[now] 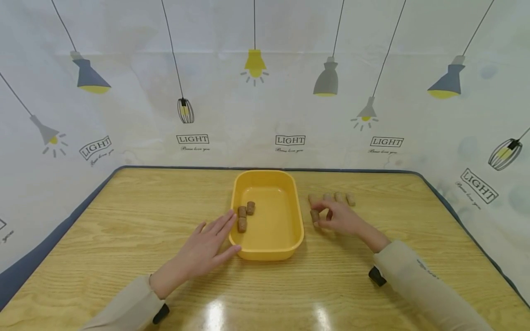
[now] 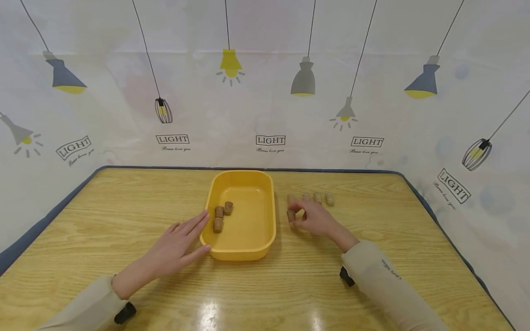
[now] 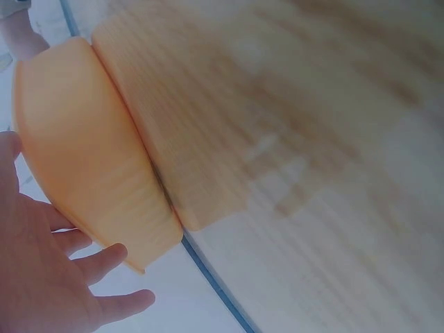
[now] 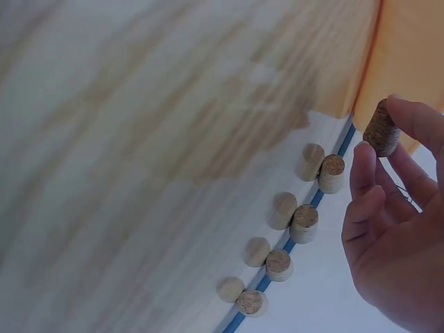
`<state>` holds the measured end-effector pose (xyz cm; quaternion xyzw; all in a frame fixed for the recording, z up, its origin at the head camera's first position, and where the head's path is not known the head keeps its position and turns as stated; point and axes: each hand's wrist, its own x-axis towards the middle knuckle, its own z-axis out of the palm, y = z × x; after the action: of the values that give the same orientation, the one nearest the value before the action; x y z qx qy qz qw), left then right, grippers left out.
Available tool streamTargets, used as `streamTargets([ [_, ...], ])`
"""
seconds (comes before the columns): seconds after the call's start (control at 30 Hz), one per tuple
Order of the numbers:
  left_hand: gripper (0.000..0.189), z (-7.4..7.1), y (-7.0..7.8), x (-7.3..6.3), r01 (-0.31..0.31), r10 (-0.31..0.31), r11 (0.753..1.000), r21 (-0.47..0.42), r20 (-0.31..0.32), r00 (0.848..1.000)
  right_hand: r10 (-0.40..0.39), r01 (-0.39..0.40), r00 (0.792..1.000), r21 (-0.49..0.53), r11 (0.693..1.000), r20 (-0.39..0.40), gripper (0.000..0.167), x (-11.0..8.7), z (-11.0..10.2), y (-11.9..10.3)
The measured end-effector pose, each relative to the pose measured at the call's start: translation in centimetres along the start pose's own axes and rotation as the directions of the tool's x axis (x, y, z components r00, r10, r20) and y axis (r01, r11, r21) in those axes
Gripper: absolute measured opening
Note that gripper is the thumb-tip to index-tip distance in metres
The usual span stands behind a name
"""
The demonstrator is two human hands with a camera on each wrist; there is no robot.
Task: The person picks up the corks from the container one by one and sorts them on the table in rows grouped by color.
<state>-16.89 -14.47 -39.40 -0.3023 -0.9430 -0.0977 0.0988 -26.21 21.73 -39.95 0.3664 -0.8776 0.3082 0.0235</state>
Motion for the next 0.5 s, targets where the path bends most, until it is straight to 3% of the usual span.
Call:
streamTargets([
  [0.5,0.069,0.07,-0.04,-0.01,-0.002,0.002,1.000,-0.005,-0.006,1.000,0.116,-0.112,0.991,-0.052,0.992,0.068,0.036,-0.36,0.15,0.45],
])
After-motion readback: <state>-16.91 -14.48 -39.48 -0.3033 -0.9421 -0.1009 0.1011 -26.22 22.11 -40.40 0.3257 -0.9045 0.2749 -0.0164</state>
